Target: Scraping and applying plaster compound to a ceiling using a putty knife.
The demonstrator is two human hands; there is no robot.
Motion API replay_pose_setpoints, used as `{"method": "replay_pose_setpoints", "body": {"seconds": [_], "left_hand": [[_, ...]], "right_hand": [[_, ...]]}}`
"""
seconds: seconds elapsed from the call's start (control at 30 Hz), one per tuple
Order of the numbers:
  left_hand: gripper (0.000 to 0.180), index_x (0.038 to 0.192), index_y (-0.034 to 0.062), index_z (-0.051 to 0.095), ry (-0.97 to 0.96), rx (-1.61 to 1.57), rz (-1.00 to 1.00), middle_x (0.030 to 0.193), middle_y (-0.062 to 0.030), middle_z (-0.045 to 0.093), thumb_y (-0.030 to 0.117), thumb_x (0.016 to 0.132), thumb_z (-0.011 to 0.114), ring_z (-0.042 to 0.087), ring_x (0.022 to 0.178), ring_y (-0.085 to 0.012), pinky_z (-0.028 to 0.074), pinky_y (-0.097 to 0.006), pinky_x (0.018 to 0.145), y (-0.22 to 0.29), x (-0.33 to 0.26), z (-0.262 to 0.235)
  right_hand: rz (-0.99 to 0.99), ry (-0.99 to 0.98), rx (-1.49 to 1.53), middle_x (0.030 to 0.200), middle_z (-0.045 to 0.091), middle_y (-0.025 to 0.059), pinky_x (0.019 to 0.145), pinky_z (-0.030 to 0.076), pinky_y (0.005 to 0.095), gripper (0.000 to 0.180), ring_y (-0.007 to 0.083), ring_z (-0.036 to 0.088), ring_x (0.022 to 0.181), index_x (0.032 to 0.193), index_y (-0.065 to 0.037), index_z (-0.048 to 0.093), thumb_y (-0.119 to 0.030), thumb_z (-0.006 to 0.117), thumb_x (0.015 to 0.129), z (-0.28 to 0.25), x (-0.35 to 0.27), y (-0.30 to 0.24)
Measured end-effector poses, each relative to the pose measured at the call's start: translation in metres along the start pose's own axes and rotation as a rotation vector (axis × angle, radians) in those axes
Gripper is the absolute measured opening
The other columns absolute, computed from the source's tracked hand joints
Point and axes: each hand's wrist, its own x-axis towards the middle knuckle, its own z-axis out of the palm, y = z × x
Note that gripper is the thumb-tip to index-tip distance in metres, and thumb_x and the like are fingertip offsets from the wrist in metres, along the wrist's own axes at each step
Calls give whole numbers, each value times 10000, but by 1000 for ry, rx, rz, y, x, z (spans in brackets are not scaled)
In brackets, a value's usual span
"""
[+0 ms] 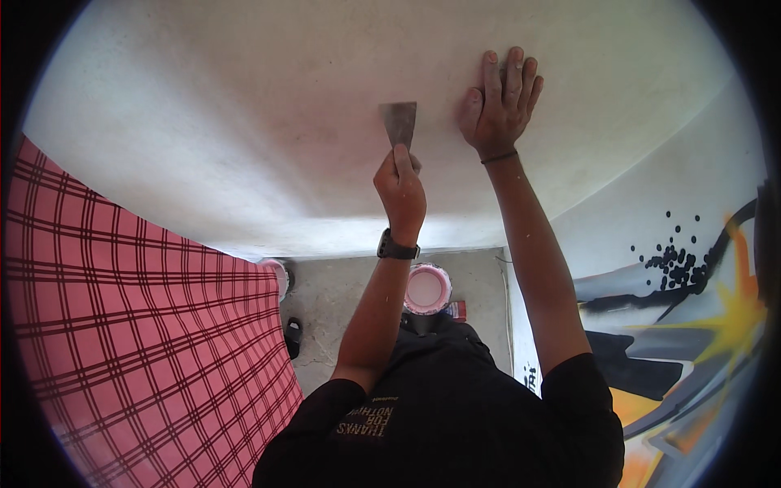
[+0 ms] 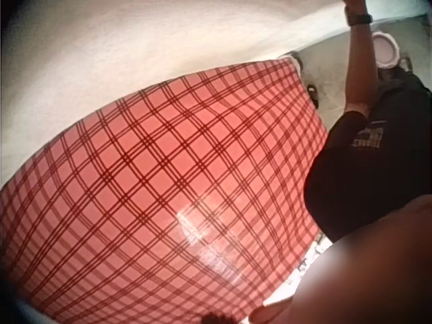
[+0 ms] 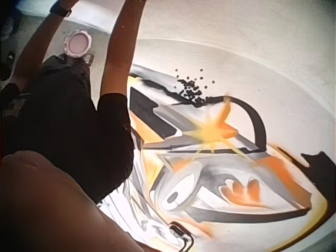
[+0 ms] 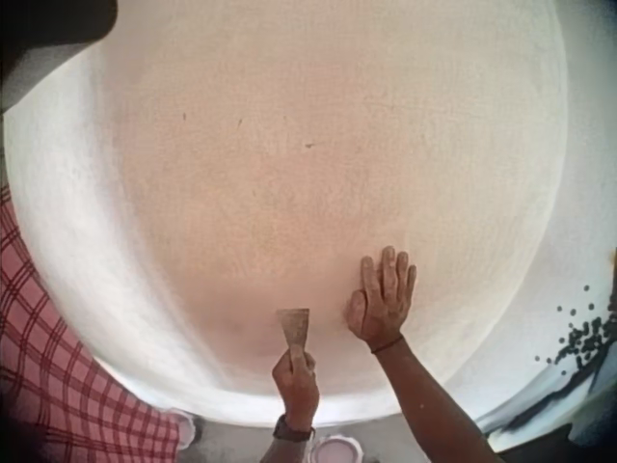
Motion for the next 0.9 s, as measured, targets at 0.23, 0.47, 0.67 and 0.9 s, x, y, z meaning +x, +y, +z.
{"method": "replay_pose_setpoints", "body": {"seconds": [0.23, 0.47, 0.67, 0.9], "left_hand": [[426, 677, -8, 493, -33, 39, 14, 572, -32, 443, 201, 1047, 456, 381, 563, -108, 324, -314, 532, 16, -1, 6], [459, 672, 75, 468, 23, 37, 12, 586, 45, 398, 304, 1068, 435, 338, 491, -47, 259, -251, 452, -35, -17, -1], [446, 691, 79, 478, 2, -57, -45, 581, 54, 367, 306, 1071, 428, 328, 499, -40, 255, -249, 456, -27, -18, 1], [451, 682, 83, 467, 33, -23, 39, 580, 60, 363, 308, 1072, 429, 308, 485, -36, 239, -246, 446, -27, -16, -4]], "right_hand": [[-6, -1, -34, 1577, 372, 138, 1220, 119, 524, 505, 359, 257, 1494, 1430, -144, 551, -353, 357, 1013, 0, -1, 3], [-12, 5, -32, 1578, 371, 138, 1220, 121, 520, 505, 356, 247, 1499, 1424, -147, 556, -369, 343, 1024, 5, 0, -2], [-8, 17, -23, 1575, 376, 140, 1219, 123, 518, 508, 356, 258, 1495, 1430, -148, 550, -371, 346, 1022, 2, 3, -5], [-12, 19, -26, 1568, 388, 140, 1216, 130, 519, 511, 357, 273, 1489, 1432, -147, 548, -376, 346, 1022, 4, 4, -8]]}}
